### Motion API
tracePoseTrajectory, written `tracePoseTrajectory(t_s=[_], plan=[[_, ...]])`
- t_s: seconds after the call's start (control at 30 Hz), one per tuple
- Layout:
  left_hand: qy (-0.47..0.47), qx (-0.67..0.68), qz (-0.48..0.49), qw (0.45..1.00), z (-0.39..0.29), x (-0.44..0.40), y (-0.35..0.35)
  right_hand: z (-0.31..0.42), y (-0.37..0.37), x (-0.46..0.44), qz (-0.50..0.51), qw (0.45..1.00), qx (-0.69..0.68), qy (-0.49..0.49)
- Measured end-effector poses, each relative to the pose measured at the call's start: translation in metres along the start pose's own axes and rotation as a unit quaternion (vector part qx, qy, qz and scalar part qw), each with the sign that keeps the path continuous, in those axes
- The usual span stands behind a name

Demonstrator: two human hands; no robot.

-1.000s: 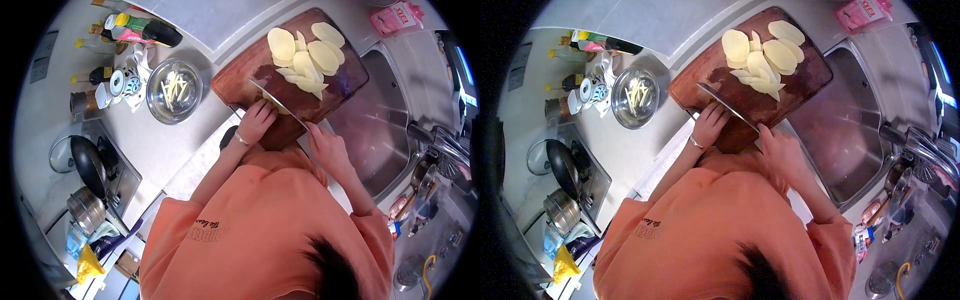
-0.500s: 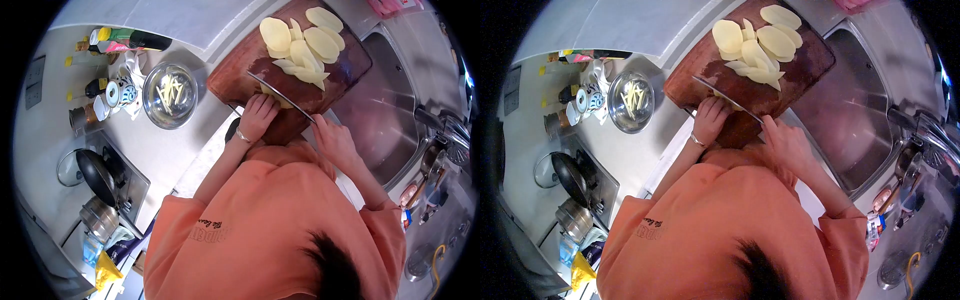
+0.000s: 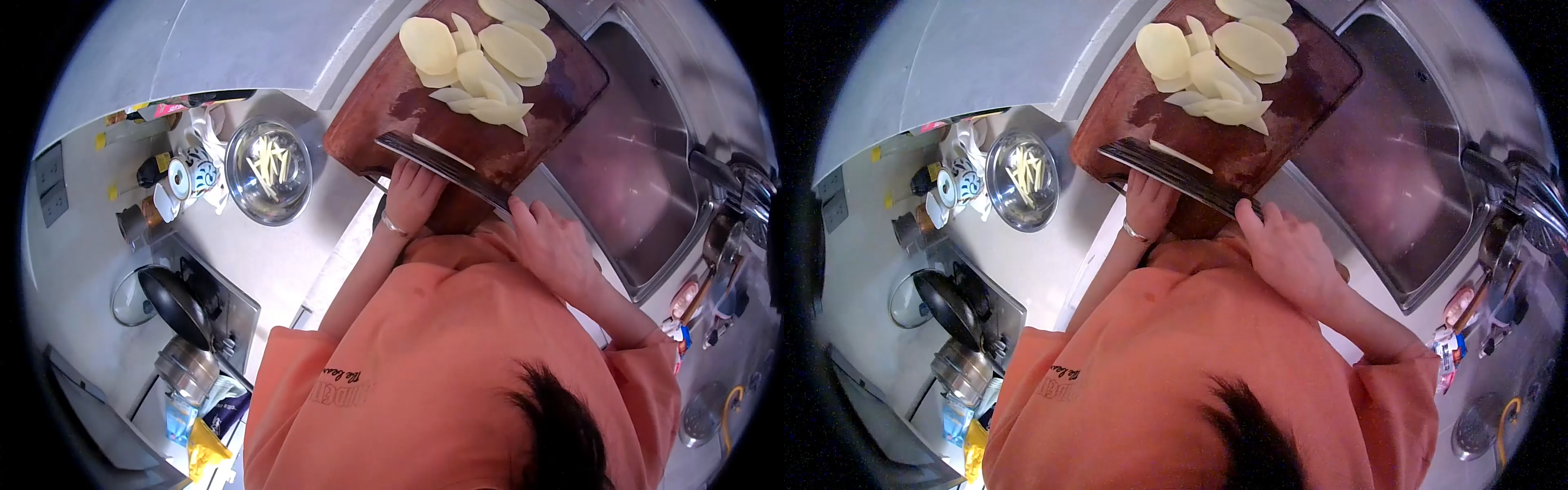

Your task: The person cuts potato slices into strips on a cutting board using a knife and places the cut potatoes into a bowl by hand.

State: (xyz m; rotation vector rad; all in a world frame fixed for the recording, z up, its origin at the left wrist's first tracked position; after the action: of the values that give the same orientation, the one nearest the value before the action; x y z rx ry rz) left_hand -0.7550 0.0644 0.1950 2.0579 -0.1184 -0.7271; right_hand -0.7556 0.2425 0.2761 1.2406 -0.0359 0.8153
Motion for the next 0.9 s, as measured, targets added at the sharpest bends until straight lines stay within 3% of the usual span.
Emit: tracePoseTrajectory(t_s=[0.9], plan=[[-0.006,0.019,-0.016,1.0,-0.001,0.0,0.001,0.006,0.024,0.006,0.049,0.999,-0.016,-0.005]])
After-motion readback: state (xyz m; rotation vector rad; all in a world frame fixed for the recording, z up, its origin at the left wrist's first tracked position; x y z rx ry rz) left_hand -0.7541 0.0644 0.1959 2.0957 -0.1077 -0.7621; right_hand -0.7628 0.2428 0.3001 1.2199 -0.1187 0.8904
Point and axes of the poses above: each hand's wrist, its own x-axis away from the middle knuckle, its own y-axis out of the back of the hand, z = x × y, the point moved 5 cm from there along -x, towards the middle knuckle, and after that the axes turned 4 degrees about x, right-handed, at the moved point
